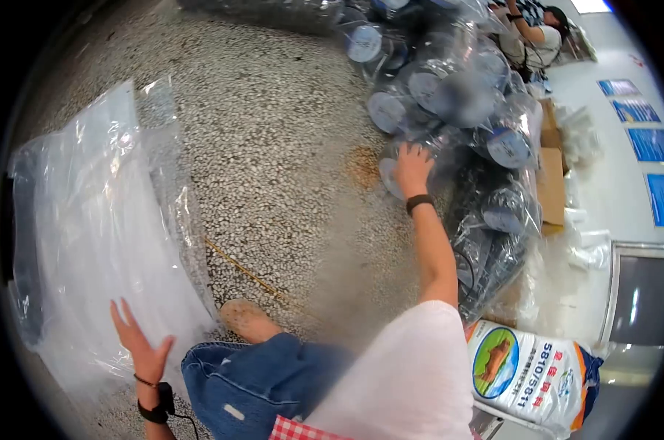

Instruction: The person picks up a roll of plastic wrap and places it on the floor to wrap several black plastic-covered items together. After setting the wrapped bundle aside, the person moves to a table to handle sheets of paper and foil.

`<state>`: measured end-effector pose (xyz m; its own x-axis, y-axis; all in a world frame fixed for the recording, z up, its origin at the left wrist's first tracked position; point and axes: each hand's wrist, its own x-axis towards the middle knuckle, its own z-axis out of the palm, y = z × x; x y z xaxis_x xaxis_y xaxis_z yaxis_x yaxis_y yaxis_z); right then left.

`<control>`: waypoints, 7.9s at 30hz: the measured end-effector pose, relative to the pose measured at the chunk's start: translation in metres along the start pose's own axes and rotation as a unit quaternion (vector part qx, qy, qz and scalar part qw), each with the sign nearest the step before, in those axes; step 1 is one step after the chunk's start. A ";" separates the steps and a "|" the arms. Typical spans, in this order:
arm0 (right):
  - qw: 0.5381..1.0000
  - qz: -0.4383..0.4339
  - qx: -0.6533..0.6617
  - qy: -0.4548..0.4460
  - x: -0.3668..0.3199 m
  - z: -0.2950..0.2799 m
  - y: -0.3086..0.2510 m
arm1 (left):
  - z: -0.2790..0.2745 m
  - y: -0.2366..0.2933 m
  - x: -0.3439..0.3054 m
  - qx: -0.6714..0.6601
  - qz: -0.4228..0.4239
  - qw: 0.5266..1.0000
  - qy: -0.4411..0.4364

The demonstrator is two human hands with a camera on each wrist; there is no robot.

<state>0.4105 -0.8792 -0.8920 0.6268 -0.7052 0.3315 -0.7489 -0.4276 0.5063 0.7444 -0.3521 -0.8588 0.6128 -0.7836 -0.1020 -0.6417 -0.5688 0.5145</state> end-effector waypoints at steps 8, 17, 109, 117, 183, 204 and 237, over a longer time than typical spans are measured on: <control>0.920 -0.065 0.361 -0.136 -0.114 -0.055 0.031 | 0.074 0.007 0.004 0.277 -0.026 0.958 -0.062; 0.686 0.279 0.503 -0.445 -0.256 -0.136 0.065 | 0.046 -0.052 0.046 0.143 -0.029 0.989 -0.008; 0.847 -0.097 0.507 0.127 0.215 -0.095 -0.310 | -0.051 -0.290 -0.037 0.541 -0.321 0.768 0.122; 0.900 -0.135 0.413 0.016 0.235 -0.086 -0.337 | -0.064 -0.243 0.048 0.223 -0.204 0.940 0.159; 0.185 -0.122 0.690 -0.689 -0.126 -0.352 -0.550 | 0.047 0.029 -0.093 -0.137 -0.270 0.931 0.206; 0.739 -0.331 0.543 -0.222 -0.043 -0.089 -0.287 | -0.048 -0.107 -0.011 0.535 -0.412 0.734 -0.075; 0.892 -0.192 0.354 -0.205 -0.087 -0.220 -0.097 | 0.042 -0.142 0.006 0.301 -0.045 0.950 -0.065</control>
<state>0.4763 -0.6522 -0.7948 0.8431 -0.5162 -0.1507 -0.5360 -0.8294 -0.1576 0.8195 -0.2861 -0.9682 0.6405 -0.7269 -0.2478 -0.7609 -0.6443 -0.0768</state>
